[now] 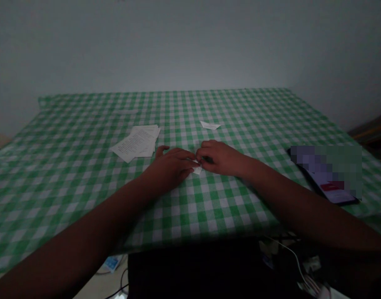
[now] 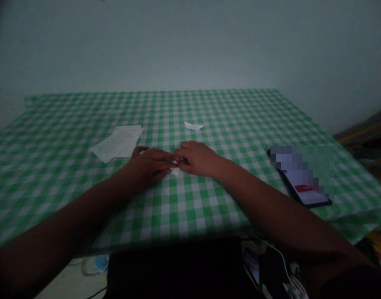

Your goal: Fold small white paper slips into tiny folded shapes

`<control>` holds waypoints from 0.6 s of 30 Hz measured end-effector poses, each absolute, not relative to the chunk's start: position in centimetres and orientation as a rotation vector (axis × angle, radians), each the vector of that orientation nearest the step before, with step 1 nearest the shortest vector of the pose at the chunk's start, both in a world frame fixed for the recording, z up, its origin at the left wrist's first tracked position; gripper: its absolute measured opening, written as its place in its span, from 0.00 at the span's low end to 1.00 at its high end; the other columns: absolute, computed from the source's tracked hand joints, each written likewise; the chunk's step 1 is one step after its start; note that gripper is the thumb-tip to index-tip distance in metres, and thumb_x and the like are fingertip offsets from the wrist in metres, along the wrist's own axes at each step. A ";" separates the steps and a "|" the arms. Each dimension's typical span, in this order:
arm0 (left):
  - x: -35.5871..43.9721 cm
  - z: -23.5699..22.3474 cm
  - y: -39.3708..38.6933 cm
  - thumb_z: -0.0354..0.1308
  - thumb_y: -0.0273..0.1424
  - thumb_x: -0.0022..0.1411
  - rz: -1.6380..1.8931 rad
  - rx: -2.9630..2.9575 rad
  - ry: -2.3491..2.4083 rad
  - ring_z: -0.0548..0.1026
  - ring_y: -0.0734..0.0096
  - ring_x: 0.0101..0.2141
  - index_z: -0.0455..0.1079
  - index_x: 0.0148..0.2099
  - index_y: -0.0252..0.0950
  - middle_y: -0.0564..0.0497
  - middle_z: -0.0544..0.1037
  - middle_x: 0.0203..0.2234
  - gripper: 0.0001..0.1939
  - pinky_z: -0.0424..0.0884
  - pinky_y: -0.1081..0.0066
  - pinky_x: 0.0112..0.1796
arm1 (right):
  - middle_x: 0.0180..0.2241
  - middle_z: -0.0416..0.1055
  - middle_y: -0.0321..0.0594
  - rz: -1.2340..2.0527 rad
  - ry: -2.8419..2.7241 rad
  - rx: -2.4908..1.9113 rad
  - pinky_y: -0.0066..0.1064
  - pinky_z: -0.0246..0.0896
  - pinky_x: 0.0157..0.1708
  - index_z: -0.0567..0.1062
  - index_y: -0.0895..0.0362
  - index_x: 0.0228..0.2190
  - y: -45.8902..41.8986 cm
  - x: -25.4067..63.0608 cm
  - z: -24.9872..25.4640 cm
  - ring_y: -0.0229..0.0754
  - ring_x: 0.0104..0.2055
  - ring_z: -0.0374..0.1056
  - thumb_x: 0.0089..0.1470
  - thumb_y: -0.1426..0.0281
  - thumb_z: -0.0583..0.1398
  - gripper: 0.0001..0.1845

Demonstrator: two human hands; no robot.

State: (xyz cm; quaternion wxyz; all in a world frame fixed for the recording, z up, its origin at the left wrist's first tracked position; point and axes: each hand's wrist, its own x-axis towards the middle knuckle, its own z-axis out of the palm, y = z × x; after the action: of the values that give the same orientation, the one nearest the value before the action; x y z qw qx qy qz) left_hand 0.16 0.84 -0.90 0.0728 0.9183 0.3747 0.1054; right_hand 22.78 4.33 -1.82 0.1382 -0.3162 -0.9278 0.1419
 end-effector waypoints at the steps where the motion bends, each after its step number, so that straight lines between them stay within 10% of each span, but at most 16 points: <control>1: 0.2 -0.8 0.8 0.54 0.31 0.68 0.322 2.757 1.130 0.70 0.60 0.54 0.74 0.50 0.48 0.53 0.76 0.53 0.12 0.50 0.45 0.57 | 0.34 0.68 0.40 0.419 -2.687 -0.918 0.33 0.55 0.39 0.74 0.56 0.34 4.4 22.8 -1.8 0.42 0.38 0.64 0.57 0.69 0.57 0.05; 18: -0.1 -1.0 1.4 0.60 0.36 0.63 0.346 2.689 1.044 0.72 0.58 0.52 0.74 0.48 0.44 0.51 0.77 0.52 0.11 0.49 0.47 0.57 | 0.36 0.70 0.40 0.524 -2.634 -0.763 0.34 0.60 0.41 0.74 0.56 0.37 3.4 23.9 -1.3 0.42 0.39 0.66 0.53 0.72 0.62 0.07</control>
State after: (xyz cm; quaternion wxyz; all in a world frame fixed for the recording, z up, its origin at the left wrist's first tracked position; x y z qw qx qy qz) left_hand -0.12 1.41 -1.02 0.1179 0.9191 0.3569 0.1184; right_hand 23.91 3.44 -1.35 0.1741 -0.2692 -0.9290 0.1848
